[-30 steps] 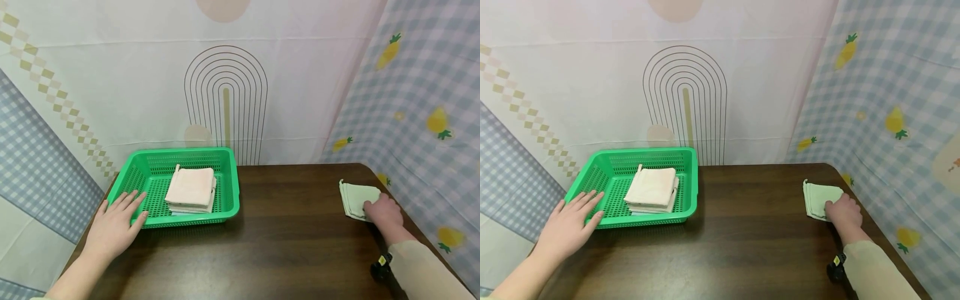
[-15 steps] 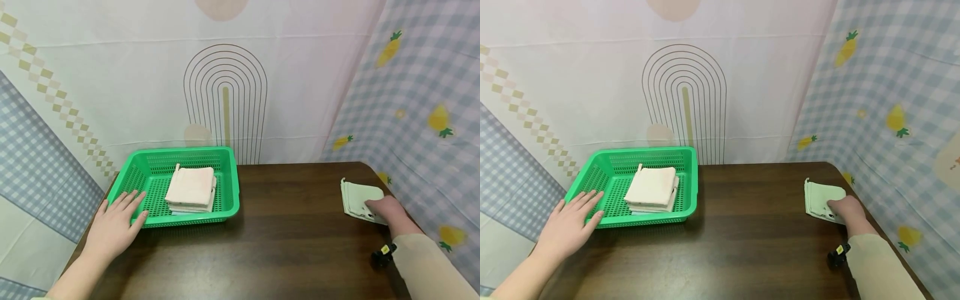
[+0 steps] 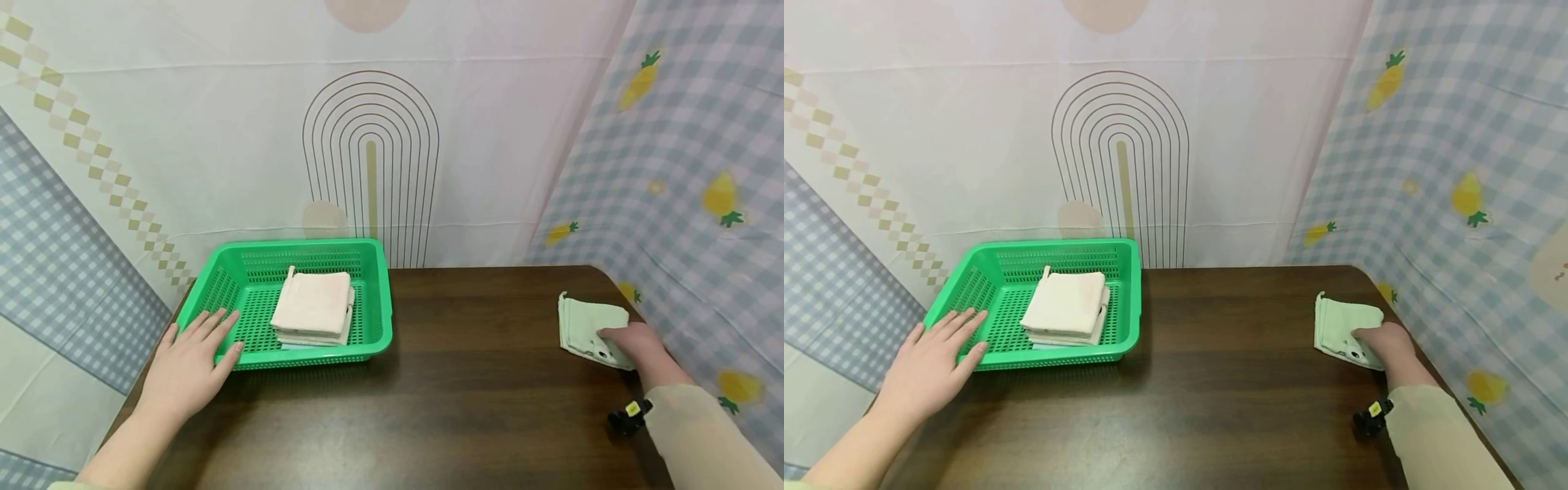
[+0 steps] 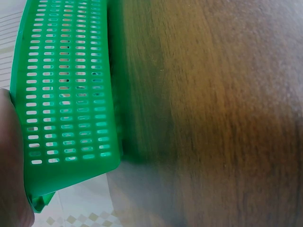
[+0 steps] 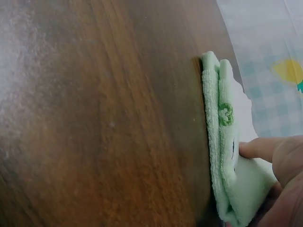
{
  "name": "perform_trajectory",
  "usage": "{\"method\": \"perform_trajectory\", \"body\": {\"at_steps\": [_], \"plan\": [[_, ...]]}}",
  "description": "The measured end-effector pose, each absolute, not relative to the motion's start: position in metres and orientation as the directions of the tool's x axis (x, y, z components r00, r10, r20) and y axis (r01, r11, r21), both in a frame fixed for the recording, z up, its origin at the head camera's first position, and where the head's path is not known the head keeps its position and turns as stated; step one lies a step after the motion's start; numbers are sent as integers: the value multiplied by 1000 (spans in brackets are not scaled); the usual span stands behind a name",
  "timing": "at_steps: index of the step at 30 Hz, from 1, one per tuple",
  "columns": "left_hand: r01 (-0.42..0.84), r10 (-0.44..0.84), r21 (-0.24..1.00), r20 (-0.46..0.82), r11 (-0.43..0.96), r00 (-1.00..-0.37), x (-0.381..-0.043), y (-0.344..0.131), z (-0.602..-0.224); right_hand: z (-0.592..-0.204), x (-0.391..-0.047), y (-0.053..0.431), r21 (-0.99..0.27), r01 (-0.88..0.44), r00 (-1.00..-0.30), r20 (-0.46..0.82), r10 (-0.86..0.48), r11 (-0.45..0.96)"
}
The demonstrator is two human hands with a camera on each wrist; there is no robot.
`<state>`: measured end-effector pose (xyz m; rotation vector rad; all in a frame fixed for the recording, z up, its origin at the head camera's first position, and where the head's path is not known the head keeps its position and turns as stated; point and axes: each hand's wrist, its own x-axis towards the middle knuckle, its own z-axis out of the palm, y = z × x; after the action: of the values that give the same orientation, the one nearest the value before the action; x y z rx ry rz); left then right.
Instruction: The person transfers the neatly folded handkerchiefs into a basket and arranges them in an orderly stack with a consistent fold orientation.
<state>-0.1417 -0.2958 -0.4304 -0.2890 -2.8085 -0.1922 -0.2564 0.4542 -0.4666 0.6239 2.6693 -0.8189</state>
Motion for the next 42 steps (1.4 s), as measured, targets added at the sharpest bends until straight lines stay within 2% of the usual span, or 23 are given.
{"method": "perform_trajectory", "body": {"at_steps": [9,19,30,42], "plan": [[215,173,104,316,971,-933,-142,-295,-429,-470,-259,449,-514,537,-841,-380,384,668],[216,175,102,314,971,-933,-142,-294,-429,-472,-258,451,-602,491,-870,-377,318,629],[216,174,103,313,971,-934,-141,-295,-430,-478,-255,448,-626,391,-917,-204,342,675],[218,172,110,330,970,-928,-142,-294,-431,-477,-253,443,-634,317,-945,-148,291,705]]}}
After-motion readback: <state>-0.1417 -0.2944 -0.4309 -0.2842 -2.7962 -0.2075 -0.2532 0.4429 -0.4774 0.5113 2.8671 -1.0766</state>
